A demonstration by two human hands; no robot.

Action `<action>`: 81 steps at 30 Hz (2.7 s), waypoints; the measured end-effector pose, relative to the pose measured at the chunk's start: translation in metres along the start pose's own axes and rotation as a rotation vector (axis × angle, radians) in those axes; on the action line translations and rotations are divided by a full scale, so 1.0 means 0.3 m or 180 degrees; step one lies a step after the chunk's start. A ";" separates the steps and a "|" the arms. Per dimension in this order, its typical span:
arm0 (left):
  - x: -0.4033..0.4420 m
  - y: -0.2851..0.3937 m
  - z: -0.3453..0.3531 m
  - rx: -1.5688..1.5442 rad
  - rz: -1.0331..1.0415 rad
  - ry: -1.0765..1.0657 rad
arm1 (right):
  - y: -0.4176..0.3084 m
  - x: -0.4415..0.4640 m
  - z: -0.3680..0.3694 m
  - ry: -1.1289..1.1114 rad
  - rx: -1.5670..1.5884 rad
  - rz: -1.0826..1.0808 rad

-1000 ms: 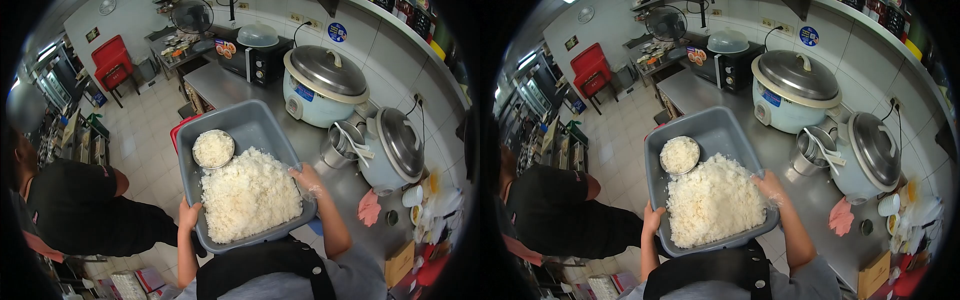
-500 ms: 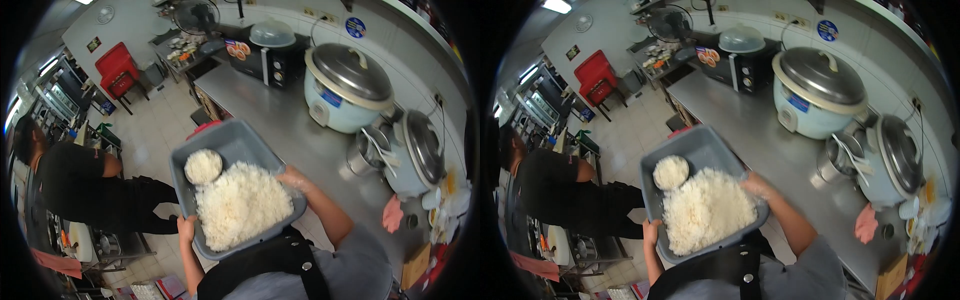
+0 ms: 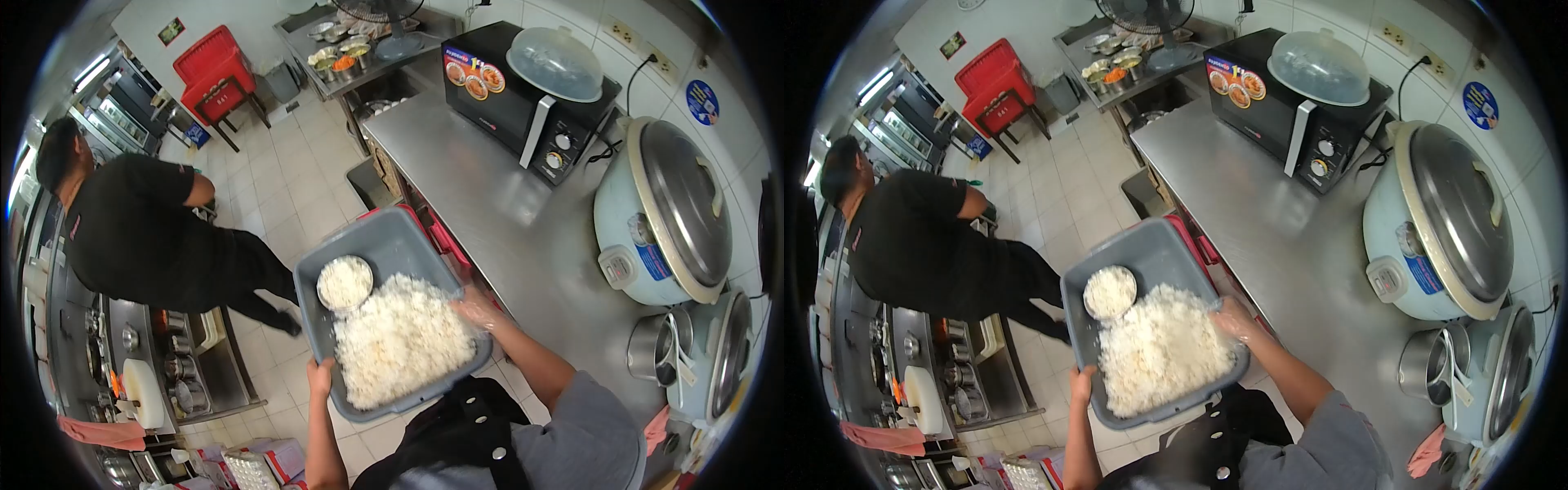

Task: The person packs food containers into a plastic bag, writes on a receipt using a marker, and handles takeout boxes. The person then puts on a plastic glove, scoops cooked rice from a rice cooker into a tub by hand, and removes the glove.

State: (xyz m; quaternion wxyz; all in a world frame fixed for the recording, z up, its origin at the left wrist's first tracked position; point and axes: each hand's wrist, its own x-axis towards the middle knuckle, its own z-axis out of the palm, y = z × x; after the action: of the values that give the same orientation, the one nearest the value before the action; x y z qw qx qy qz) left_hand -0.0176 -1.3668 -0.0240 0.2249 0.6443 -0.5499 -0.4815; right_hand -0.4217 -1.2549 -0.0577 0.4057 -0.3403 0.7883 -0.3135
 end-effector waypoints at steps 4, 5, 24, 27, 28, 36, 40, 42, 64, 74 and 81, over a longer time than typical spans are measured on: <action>0.323 -0.036 0.078 0.0355 -0.0296 -0.0105 | 0.002 0.220 0.085 0.0246 -0.0401 0.0054; 0.370 -0.038 0.108 0.0372 -0.0318 -0.0118 | 0.055 0.288 0.126 0.0232 -0.0396 0.0082; 0.253 -0.041 0.360 0.1690 0.0798 0.0758 | -0.113 0.118 0.123 0.1435 -0.1617 0.0056; 0.065 0.128 0.392 0.1309 0.2048 0.0840 | -0.125 -0.030 0.087 0.0099 0.0257 -0.1314; -0.030 0.203 0.396 0.0872 0.2098 0.0111 | -0.152 -0.136 0.068 0.0207 0.0254 -0.1277; -0.281 0.279 0.576 -0.0775 0.1968 -0.2081 | -0.045 -0.661 -0.014 -0.1839 0.3755 -0.0745; -0.409 0.249 0.588 -0.0585 0.1667 -0.2478 | 0.121 -0.904 -0.041 -0.1067 0.3535 -0.0410; -0.479 0.242 0.587 -0.0481 0.1679 -0.2585 | 0.218 -1.036 -0.037 -0.0735 0.3432 -0.0090; -1.293 0.704 1.038 -0.1343 0.0292 -0.4739 | 0.186 -1.560 -0.709 0.2462 -0.0809 -0.1648; -1.194 0.670 0.757 0.0860 0.1252 -0.4721 | -0.119 -1.774 -1.471 0.4510 -0.1749 -0.2846; -1.278 0.391 0.408 0.0357 0.1357 -0.4480 | -0.521 -1.411 -1.940 0.5210 -0.3778 -0.2468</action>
State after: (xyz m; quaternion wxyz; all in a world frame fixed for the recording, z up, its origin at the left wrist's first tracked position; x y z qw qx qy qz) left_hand -0.1553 -1.0172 0.1620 -0.1258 0.0725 -0.7012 -0.6981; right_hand -0.6882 -0.8826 0.5192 -0.5999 -0.3961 0.6846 -0.1209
